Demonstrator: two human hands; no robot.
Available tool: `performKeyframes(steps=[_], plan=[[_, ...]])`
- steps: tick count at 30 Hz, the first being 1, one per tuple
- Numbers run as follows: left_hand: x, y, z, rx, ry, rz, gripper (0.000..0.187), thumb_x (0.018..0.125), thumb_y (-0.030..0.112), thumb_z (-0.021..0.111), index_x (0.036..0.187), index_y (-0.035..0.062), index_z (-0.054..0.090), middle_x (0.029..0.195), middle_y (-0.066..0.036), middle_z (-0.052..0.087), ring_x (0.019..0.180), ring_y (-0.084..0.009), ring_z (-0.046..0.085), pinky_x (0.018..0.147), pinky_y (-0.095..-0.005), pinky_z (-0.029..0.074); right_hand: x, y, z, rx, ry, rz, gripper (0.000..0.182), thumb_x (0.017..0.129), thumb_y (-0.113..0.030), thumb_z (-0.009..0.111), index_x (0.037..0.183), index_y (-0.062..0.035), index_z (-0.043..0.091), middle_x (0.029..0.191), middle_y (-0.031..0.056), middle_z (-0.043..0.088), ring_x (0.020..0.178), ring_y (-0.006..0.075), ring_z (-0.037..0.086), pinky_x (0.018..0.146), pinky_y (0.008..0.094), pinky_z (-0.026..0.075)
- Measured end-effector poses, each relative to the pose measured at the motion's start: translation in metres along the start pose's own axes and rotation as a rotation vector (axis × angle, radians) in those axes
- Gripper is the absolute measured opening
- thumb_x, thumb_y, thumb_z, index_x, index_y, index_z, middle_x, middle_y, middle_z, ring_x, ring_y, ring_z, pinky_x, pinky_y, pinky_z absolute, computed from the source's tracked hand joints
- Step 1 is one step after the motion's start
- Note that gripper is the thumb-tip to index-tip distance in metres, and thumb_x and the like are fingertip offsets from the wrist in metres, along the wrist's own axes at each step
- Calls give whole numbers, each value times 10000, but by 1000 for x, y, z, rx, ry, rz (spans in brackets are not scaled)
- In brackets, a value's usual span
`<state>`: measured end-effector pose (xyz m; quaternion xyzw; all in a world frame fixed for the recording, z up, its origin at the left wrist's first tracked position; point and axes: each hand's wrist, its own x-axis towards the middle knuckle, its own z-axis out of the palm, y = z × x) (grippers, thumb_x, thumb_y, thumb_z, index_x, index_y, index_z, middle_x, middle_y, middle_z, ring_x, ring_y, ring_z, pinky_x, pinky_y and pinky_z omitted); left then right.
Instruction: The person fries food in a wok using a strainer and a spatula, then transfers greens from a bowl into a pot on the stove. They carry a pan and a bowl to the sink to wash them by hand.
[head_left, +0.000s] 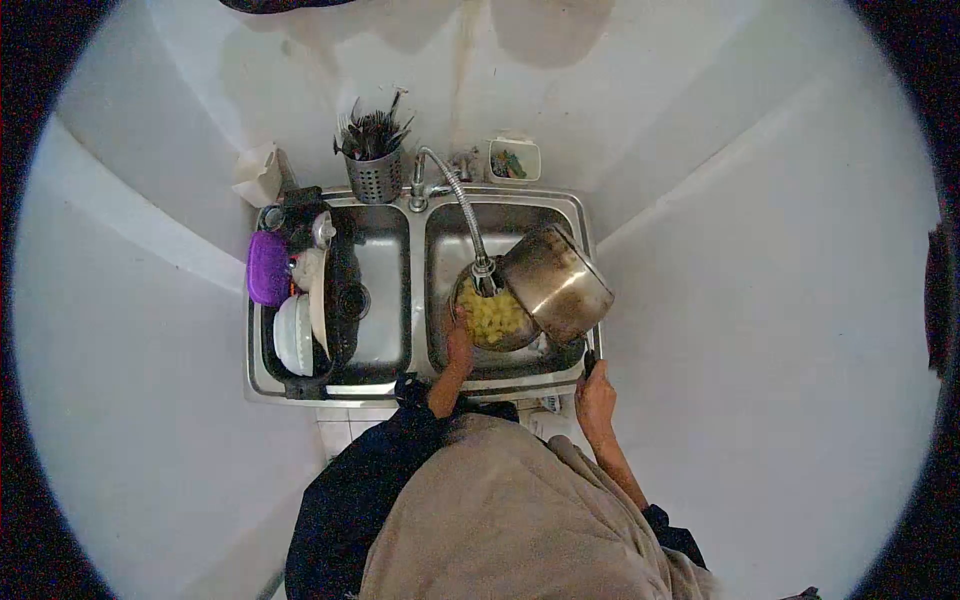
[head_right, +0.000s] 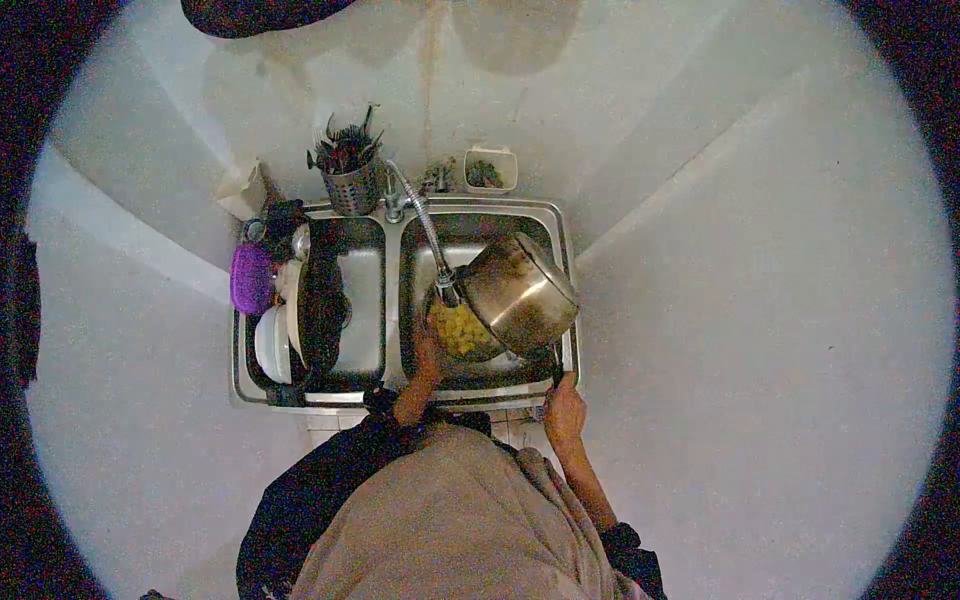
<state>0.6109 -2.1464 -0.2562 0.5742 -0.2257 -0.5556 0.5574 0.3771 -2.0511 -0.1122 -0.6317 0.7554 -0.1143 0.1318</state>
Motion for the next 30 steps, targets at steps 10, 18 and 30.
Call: performKeyframes(steps=[10,18,30], plan=[[2,-3,-8,-71,102,-48,745,884,533,431,1411,80,162,1417,-156,245,1253,-315,316,1022,-404,268,8,2,-10,171,-2,86,225,809,-91,550,952,-1,401,689,251,563,655,426,568,555,485,422],[-2,21,-31,-205,82,141,564,946,397,391,1353,28,267,1302,-185,372,1161,-260,407,969,-374,330,63,9,-5,666,-259,215,158,827,-123,560,825,-18,443,570,75,505,431,187,491,378,329,384],[-38,92,-55,-406,248,243,460,941,276,418,1320,56,279,1263,-166,425,1065,-280,524,866,-382,474,100,15,58,1090,-778,332,301,806,-132,616,1013,-15,431,558,17,458,366,127,410,343,266,364]])
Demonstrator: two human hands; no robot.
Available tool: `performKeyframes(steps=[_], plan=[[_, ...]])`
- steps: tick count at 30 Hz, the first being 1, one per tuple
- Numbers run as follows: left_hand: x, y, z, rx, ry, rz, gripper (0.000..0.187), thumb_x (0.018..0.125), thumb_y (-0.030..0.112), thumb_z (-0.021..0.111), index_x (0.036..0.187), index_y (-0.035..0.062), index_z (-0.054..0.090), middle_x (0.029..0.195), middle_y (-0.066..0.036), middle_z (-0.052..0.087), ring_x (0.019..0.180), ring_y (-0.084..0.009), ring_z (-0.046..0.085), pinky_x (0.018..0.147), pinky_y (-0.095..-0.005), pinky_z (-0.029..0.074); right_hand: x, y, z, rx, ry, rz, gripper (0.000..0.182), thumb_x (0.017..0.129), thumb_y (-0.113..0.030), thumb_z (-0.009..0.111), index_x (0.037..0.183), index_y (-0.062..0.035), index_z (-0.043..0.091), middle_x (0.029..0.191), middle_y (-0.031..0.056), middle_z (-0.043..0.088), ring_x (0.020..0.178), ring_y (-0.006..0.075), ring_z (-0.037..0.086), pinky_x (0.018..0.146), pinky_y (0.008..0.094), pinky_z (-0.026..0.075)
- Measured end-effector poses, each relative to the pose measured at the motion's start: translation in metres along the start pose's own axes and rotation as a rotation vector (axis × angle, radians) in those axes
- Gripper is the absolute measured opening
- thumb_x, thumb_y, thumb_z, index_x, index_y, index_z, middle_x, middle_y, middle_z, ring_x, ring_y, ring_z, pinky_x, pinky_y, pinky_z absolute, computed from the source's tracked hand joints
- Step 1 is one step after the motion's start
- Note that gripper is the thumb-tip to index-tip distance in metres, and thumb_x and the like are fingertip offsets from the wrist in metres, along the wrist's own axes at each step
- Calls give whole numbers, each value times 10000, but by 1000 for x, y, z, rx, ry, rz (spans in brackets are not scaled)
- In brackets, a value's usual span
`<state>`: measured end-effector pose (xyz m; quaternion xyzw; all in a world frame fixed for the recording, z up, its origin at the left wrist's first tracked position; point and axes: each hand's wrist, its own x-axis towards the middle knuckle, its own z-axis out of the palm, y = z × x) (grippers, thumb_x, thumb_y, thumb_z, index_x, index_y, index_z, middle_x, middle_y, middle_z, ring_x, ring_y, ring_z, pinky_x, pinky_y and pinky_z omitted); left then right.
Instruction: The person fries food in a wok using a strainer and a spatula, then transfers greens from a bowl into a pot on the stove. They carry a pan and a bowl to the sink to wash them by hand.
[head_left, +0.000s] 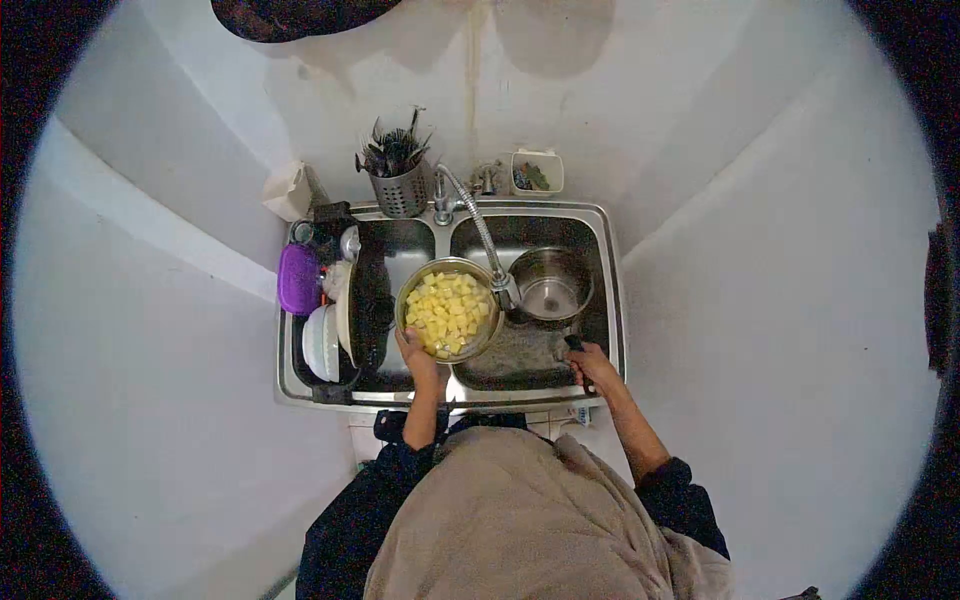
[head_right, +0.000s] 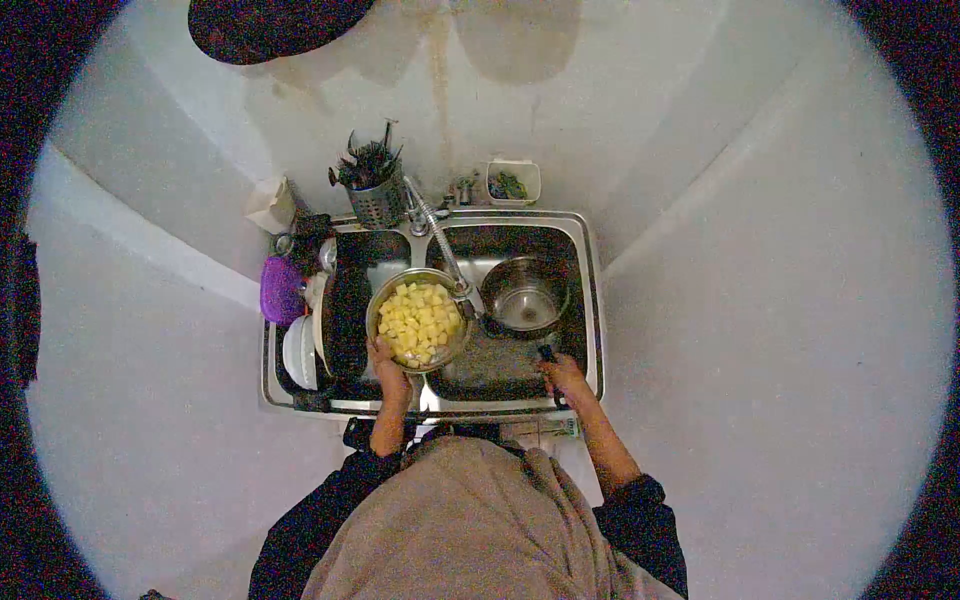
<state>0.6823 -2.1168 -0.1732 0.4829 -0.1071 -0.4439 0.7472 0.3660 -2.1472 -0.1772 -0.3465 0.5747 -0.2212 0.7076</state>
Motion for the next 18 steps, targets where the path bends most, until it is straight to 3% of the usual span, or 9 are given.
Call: performKeyframes(steps=[3,4,7,10,13,15,17,18], plan=[[8,-6,-15,125,23,58,439,948,274,394,1321,69,288,1262,-158,433,1072,-273,522,873,-385,470,56,44,-9,168,-141,-49,204,809,-149,605,934,-20,509,562,18,470,359,129,405,358,274,373],[8,-6,-17,124,37,37,480,939,313,407,1332,72,273,1275,-153,424,1082,-277,517,873,-395,470,67,49,-6,32,-131,-22,175,814,-194,593,854,-28,557,550,19,477,368,129,417,368,283,386],[-1,3,-17,129,61,-12,582,916,397,445,1356,76,239,1304,-141,403,1108,-284,501,880,-416,465,65,31,7,-57,-207,-34,188,804,-212,595,821,-30,549,528,23,474,392,122,445,385,288,401],[-7,8,-11,137,139,-30,609,896,403,487,1345,66,250,1292,-138,409,1126,-276,482,908,-405,437,123,66,-9,-315,-239,-75,288,812,-275,577,869,6,557,660,97,546,477,195,528,419,350,469],[-2,1,-25,238,8,27,514,941,347,407,1338,45,284,1285,-152,420,1139,-247,469,938,-359,408,151,86,-18,-656,-38,-194,195,785,-200,587,840,-15,557,541,23,508,441,167,504,423,310,432],[-10,4,-17,278,54,27,525,938,361,415,1331,34,296,1278,-153,425,1145,-243,458,944,-353,398,168,101,-29,-943,-39,-338,282,798,-262,591,939,-21,554,653,52,562,545,176,555,499,318,469],[-11,5,-15,385,101,-1,519,937,358,421,1326,35,304,1276,-153,426,1147,-237,454,943,-353,399,166,105,-29,-1225,89,-434,394,811,-337,587,1059,-37,525,809,82,589,685,179,585,589,323,489],[-7,-1,-20,292,-12,21,527,936,349,433,1336,33,298,1273,-148,430,1142,-226,454,945,-344,392,143,82,-16,-1364,218,-454,462,818,-381,580,1130,-51,499,909,98,589,774,177,588,642,324,491]])
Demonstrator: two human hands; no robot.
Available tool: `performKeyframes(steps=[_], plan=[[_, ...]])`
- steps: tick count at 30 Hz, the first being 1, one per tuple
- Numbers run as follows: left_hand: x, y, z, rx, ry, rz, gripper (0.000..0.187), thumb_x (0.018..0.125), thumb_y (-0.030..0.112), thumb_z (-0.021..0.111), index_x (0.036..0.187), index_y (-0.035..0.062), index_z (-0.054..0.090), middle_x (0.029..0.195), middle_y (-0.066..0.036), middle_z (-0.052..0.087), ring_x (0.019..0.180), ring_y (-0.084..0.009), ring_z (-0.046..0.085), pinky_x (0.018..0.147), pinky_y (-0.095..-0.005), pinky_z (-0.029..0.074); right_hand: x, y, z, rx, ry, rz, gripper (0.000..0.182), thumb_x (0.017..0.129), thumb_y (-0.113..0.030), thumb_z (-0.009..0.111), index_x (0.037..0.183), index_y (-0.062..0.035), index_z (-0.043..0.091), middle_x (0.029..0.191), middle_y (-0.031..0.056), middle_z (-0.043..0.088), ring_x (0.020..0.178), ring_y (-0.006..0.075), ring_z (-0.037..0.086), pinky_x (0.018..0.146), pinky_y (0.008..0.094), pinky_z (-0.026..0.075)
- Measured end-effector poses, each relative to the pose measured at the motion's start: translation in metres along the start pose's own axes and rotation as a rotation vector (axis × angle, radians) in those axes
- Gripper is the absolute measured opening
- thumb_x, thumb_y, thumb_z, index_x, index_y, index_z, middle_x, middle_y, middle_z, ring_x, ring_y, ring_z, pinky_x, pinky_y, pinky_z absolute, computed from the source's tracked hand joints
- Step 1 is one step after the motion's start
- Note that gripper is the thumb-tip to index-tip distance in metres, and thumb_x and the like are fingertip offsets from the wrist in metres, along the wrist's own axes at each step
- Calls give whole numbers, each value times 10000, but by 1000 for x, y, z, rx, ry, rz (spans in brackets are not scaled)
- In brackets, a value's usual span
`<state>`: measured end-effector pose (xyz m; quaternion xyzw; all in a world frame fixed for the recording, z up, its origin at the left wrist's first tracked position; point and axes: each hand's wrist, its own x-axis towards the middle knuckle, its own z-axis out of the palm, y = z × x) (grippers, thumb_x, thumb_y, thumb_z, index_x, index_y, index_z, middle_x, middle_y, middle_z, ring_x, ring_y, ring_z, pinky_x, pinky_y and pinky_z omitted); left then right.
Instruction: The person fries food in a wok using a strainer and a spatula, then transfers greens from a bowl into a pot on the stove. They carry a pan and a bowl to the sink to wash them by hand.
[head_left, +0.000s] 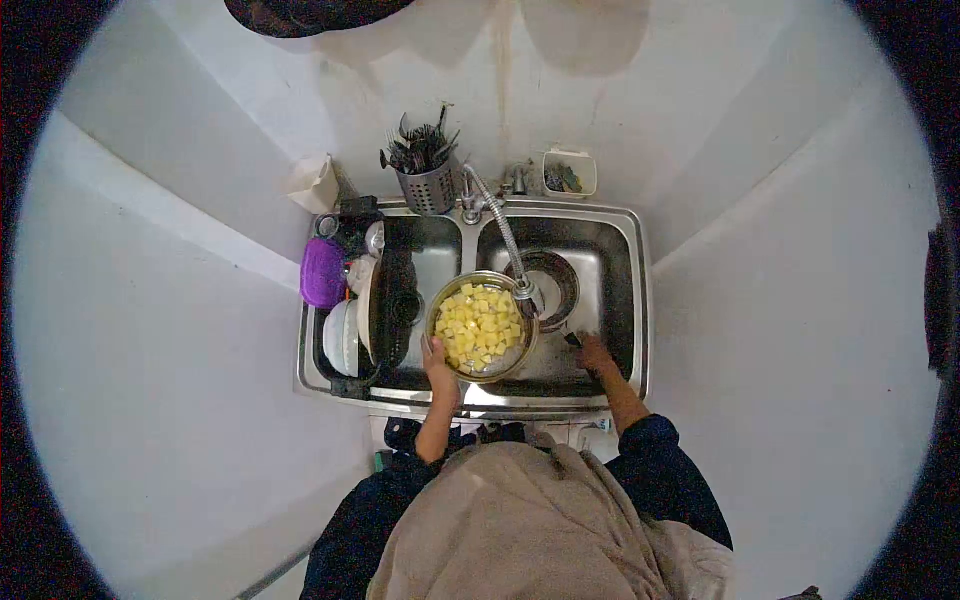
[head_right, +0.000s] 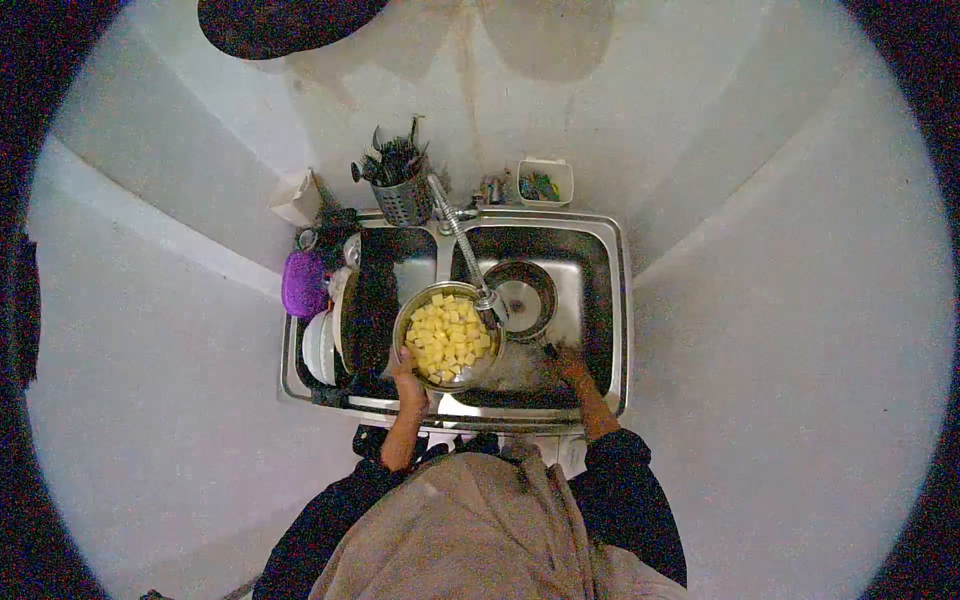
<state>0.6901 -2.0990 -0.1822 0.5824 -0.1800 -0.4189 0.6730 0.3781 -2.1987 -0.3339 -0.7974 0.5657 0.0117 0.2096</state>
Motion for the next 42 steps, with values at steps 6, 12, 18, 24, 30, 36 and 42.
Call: performKeyframes(steps=[6,12,18,24,30,36,42], plan=[[-7,25,20,-147,-143,-322,520,937,330,442,1342,33,306,1209,-124,485,1087,-209,483,952,-328,374,2,-77,-60,1342,-114,184,667,845,-503,524,1337,-91,344,1243,110,478,1070,190,513,824,342,464],[18,-16,28,248,-440,-185,668,898,448,472,1399,80,228,1316,-130,395,1181,-224,399,950,-328,354,-33,-97,-126,1528,-147,324,542,814,-253,555,1283,-49,374,1063,94,572,895,194,582,779,351,499],[4,2,33,209,-234,-353,654,876,502,478,1410,220,226,1343,-96,360,1181,-229,396,852,-401,399,-71,-84,-87,1670,467,356,465,803,-98,509,1249,-29,399,1088,116,539,961,233,563,801,375,492],[-23,-71,16,195,-240,-298,303,921,311,476,1142,106,508,981,-12,545,927,-145,494,723,-300,433,-76,-89,-83,1716,736,397,472,790,-115,513,1248,-72,407,1121,138,508,971,256,560,785,409,494],[-60,-61,45,65,-434,-573,456,866,412,556,1215,147,430,1192,-26,458,1084,-184,453,864,-385,402,-55,-55,-48,1793,627,611,570,776,-82,467,1316,-116,291,1131,147,482,972,272,550,752,435,506],[-59,-14,88,68,-431,-457,655,843,364,585,1360,152,244,1206,-90,456,1085,-220,452,878,-391,392,-68,-106,-88,1847,739,467,553,802,-114,505,1311,-129,289,1129,116,480,980,248,537,795,385,477],[4,-108,62,78,-332,-456,701,709,98,523,1363,49,274,1208,-149,461,1071,-256,459,904,-340,371,-64,-72,-117,1672,260,461,608,780,-258,660,1293,-108,370,1117,82,528,1010,225,522,858,387,434]])
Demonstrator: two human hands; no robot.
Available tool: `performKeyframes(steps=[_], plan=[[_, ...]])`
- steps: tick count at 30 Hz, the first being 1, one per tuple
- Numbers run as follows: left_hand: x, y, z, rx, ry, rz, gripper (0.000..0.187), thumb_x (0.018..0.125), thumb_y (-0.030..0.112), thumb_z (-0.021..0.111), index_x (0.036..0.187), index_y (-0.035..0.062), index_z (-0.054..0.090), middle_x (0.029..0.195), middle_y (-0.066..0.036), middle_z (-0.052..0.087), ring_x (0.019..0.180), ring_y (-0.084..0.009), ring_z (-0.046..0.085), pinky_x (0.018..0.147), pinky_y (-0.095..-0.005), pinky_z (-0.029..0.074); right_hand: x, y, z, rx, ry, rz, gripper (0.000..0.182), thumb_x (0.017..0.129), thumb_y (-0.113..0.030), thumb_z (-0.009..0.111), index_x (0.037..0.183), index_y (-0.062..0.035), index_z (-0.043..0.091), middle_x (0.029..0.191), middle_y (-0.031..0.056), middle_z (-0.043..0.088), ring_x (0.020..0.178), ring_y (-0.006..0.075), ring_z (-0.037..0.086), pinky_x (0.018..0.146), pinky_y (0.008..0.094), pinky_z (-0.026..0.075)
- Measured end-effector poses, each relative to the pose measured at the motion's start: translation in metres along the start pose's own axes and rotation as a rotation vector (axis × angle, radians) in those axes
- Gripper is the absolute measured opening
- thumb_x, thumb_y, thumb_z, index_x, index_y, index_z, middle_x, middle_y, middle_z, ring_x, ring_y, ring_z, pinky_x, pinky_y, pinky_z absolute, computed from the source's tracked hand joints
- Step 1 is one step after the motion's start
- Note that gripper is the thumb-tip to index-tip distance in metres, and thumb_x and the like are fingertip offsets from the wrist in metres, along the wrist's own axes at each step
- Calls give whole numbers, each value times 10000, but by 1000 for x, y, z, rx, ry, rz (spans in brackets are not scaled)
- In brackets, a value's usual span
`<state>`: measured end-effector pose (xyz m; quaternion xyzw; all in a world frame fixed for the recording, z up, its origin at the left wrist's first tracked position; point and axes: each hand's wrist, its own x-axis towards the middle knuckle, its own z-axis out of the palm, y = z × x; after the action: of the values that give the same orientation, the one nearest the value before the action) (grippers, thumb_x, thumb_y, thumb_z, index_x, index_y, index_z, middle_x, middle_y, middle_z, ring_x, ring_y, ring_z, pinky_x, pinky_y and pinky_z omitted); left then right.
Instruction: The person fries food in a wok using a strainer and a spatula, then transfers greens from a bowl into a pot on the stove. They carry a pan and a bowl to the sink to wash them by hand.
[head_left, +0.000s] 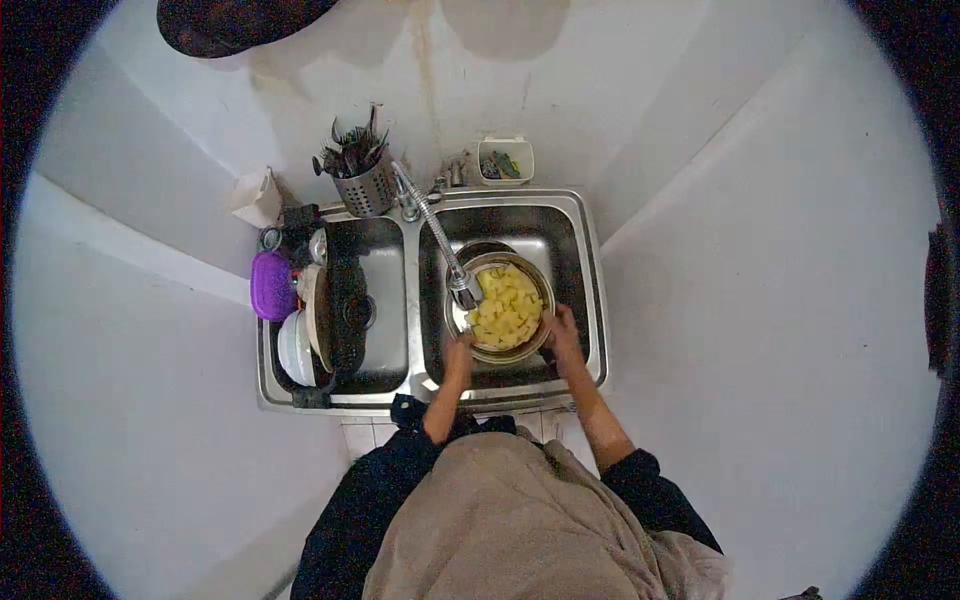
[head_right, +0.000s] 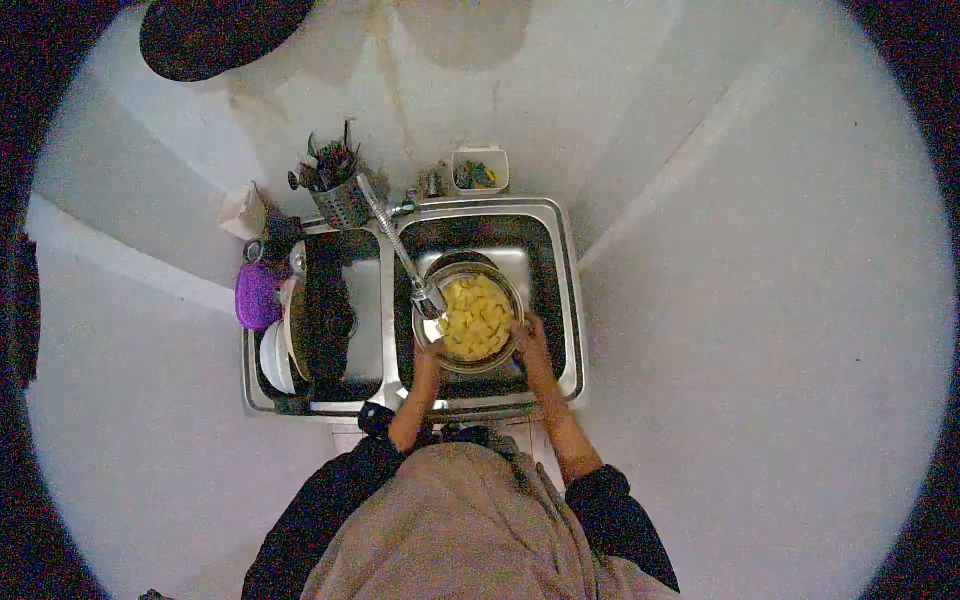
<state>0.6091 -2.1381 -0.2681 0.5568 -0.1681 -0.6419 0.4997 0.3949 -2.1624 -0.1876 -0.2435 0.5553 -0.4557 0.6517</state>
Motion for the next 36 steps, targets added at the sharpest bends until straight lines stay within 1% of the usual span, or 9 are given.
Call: performKeyframes(steps=[4,9,15,18,21,25,27,33,36], plan=[[-11,49,8,331,-53,41,658,710,118,502,1335,34,312,1172,-141,500,1081,-261,456,911,-349,363,10,-47,7,-202,-249,32,565,813,-212,593,1296,-47,350,1110,111,549,999,202,545,851,358,456],[-36,82,42,114,-33,-76,519,830,330,519,1254,60,389,1092,-90,534,992,-195,481,832,-332,385,33,-27,-8,-21,7,30,431,820,-133,479,1238,-46,425,1091,114,558,1010,217,551,816,365,482],[35,-95,5,-61,-27,-137,311,865,273,515,1126,107,483,859,-24,549,791,-137,538,659,-327,452,42,9,-24,180,78,-127,403,809,-69,469,1207,-45,416,1041,118,565,950,242,579,790,383,518],[16,-110,41,-27,-31,-242,318,870,319,483,1097,97,483,829,-50,557,732,-172,540,622,-339,452,51,14,-20,213,333,-126,424,716,-17,470,1138,-10,427,934,126,527,845,269,591,713,401,530],[11,-128,68,-2,-83,-297,321,863,311,491,1091,84,483,818,-72,559,719,-198,544,617,-354,454,44,-6,-16,12,233,-38,369,725,-9,479,1092,-14,443,895,109,518,787,265,591,671,380,530],[14,-144,95,55,-98,-297,327,854,300,501,1082,66,481,804,-102,562,702,-234,549,611,-373,456,75,17,-27,351,314,-159,299,746,-5,481,1045,-12,471,905,118,527,742,242,574,584,350,505],[18,-148,107,116,-74,-264,330,849,294,507,1077,58,481,796,-117,564,694,-251,551,608,-383,457,76,14,-23,7,332,-89,282,765,-47,475,1038,16,507,953,132,540,803,257,593,643,384,519],[31,-162,124,404,67,-77,339,835,277,523,1064,32,479,775,-161,568,668,-304,559,599,-412,460,68,-10,-4,274,220,8,261,755,-38,451,987,47,536,911,134,563,786,257,604,633,370,524],[30,-161,121,565,130,43,344,828,269,530,1057,19,478,764,-183,570,655,-330,563,594,-426,461,68,-13,-11,152,189,-105,401,780,-46,467,1179,-9,451,1097,141,526,919,274,579,735,402,518]])
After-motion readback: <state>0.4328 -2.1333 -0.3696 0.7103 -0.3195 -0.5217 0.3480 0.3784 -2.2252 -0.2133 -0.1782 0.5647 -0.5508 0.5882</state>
